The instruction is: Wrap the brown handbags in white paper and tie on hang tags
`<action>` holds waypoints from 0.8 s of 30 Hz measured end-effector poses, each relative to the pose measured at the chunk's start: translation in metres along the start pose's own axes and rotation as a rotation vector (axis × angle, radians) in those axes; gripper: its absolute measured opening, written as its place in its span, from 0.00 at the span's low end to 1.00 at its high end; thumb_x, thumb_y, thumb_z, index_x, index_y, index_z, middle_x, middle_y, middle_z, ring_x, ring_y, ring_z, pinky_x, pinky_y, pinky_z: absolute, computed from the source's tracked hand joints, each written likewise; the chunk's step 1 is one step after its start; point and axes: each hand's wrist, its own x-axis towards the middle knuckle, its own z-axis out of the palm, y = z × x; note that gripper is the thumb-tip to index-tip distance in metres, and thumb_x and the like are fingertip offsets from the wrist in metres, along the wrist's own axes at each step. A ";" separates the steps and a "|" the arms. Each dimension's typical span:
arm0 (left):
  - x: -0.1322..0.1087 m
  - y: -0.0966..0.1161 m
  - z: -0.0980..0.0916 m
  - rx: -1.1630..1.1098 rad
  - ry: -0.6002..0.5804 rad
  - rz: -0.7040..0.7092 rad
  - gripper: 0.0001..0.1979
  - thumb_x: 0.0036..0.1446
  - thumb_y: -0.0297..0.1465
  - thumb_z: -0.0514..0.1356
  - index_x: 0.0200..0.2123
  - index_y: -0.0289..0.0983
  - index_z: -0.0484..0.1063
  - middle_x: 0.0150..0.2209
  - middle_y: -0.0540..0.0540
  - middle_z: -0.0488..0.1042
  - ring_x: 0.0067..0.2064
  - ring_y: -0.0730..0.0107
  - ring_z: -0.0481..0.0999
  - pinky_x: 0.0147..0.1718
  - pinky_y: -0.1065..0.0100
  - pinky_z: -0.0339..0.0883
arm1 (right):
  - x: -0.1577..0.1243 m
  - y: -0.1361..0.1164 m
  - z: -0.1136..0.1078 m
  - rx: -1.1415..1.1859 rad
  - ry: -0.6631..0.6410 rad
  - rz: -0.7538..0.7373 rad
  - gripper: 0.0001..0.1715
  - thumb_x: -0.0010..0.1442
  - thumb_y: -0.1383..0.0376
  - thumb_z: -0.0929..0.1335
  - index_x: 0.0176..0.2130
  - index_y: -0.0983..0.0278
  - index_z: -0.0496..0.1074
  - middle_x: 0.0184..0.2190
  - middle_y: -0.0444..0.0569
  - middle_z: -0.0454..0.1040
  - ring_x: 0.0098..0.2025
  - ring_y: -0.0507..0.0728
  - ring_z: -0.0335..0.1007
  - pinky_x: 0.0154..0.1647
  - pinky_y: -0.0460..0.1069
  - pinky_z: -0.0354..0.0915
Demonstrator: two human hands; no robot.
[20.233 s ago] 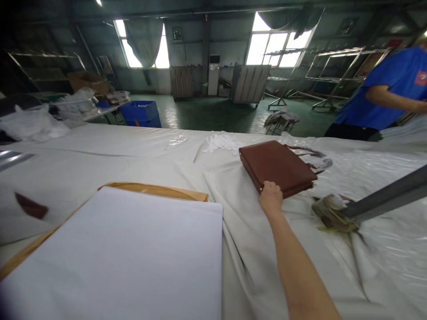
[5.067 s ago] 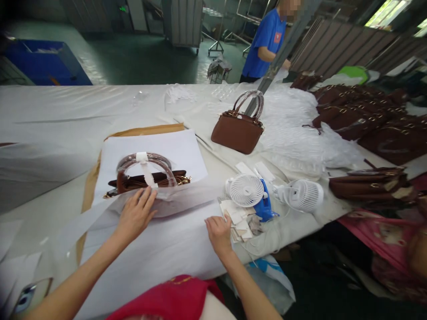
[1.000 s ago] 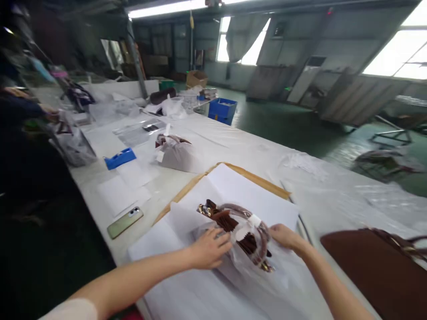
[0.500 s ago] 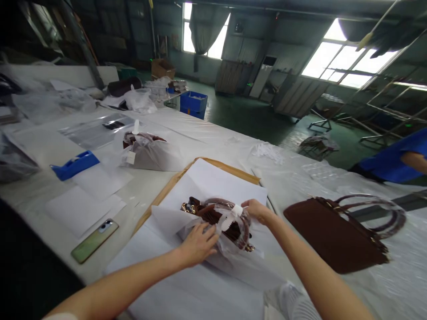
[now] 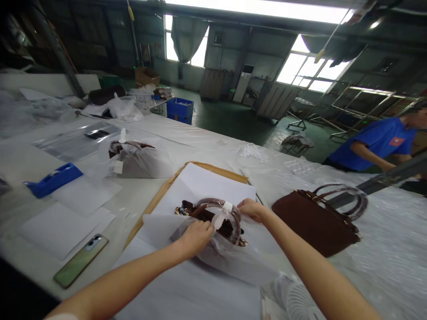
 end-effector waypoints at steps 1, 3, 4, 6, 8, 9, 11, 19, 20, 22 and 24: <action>0.001 0.000 -0.001 -0.018 -0.009 -0.015 0.13 0.64 0.33 0.53 0.47 0.32 0.67 0.42 0.40 0.70 0.45 0.60 0.72 0.44 0.60 0.68 | -0.003 -0.001 0.001 0.029 -0.034 0.016 0.11 0.35 0.68 0.72 0.24 0.70 0.74 0.21 0.54 0.75 0.22 0.56 0.70 0.21 0.47 0.66; 0.003 -0.001 -0.001 -0.026 -0.025 -0.031 0.18 0.63 0.36 0.55 0.51 0.33 0.64 0.44 0.40 0.70 0.45 0.59 0.73 0.43 0.59 0.69 | -0.007 -0.004 0.004 0.084 -0.083 0.016 0.12 0.35 0.68 0.72 0.26 0.70 0.75 0.23 0.53 0.76 0.24 0.56 0.71 0.22 0.47 0.67; 0.005 -0.001 -0.001 -0.013 -0.033 -0.027 0.19 0.62 0.37 0.56 0.53 0.33 0.63 0.45 0.39 0.69 0.46 0.58 0.73 0.42 0.59 0.70 | -0.009 -0.007 0.006 0.106 -0.092 -0.006 0.12 0.35 0.67 0.72 0.26 0.70 0.75 0.23 0.53 0.75 0.23 0.56 0.70 0.23 0.47 0.66; 0.008 -0.002 0.001 0.030 -0.056 0.000 0.19 0.62 0.37 0.56 0.53 0.34 0.63 0.47 0.38 0.67 0.46 0.56 0.73 0.42 0.57 0.71 | -0.011 -0.012 0.009 0.135 -0.088 -0.076 0.13 0.37 0.65 0.72 0.27 0.70 0.75 0.22 0.50 0.75 0.23 0.53 0.68 0.23 0.45 0.65; 0.011 -0.002 0.002 0.053 -0.062 0.024 0.17 0.62 0.37 0.56 0.51 0.34 0.66 0.48 0.37 0.67 0.46 0.55 0.74 0.41 0.56 0.71 | -0.015 -0.016 0.013 0.148 -0.058 -0.173 0.16 0.39 0.62 0.73 0.29 0.70 0.75 0.23 0.48 0.74 0.24 0.51 0.66 0.24 0.43 0.63; 0.012 -0.002 0.004 0.052 -0.039 0.016 0.19 0.60 0.38 0.58 0.51 0.34 0.66 0.49 0.37 0.67 0.47 0.55 0.73 0.42 0.57 0.71 | -0.017 -0.018 0.015 0.154 -0.054 -0.243 0.17 0.40 0.61 0.73 0.31 0.70 0.75 0.25 0.47 0.75 0.26 0.51 0.67 0.25 0.43 0.62; 0.013 -0.001 0.006 0.041 0.045 -0.048 0.27 0.56 0.40 0.63 0.54 0.33 0.64 0.50 0.35 0.67 0.49 0.54 0.73 0.44 0.58 0.71 | -0.021 -0.019 0.021 0.165 -0.115 -0.401 0.19 0.43 0.60 0.73 0.35 0.69 0.75 0.29 0.45 0.75 0.30 0.51 0.68 0.31 0.43 0.64; 0.018 -0.001 -0.010 0.278 0.198 0.107 0.41 0.60 0.44 0.55 0.68 0.35 0.39 0.68 0.33 0.47 0.68 0.52 0.48 0.63 0.48 0.49 | -0.029 -0.015 0.049 -0.147 -0.393 -0.454 0.08 0.44 0.63 0.67 0.23 0.67 0.67 0.20 0.40 0.65 0.24 0.48 0.57 0.27 0.43 0.59; 0.021 -0.002 -0.014 0.276 0.161 0.159 0.40 0.60 0.45 0.55 0.68 0.38 0.40 0.68 0.36 0.47 0.68 0.52 0.48 0.63 0.47 0.47 | -0.029 -0.015 0.050 -0.147 -0.372 -0.452 0.08 0.45 0.63 0.67 0.23 0.67 0.67 0.19 0.40 0.64 0.23 0.48 0.56 0.26 0.43 0.59; 0.028 -0.007 -0.016 0.249 0.090 0.246 0.37 0.59 0.46 0.56 0.67 0.42 0.47 0.67 0.39 0.53 0.66 0.52 0.52 0.63 0.45 0.47 | -0.036 -0.016 0.045 -0.151 -0.335 -0.444 0.09 0.47 0.62 0.66 0.23 0.67 0.67 0.19 0.40 0.64 0.23 0.48 0.56 0.25 0.44 0.59; 0.035 -0.011 -0.015 0.219 0.051 0.286 0.31 0.58 0.45 0.58 0.63 0.44 0.58 0.63 0.42 0.60 0.63 0.52 0.59 0.62 0.45 0.50 | -0.053 -0.013 0.037 -0.164 -0.216 -0.445 0.11 0.52 0.60 0.65 0.25 0.67 0.69 0.19 0.42 0.64 0.24 0.50 0.59 0.27 0.45 0.61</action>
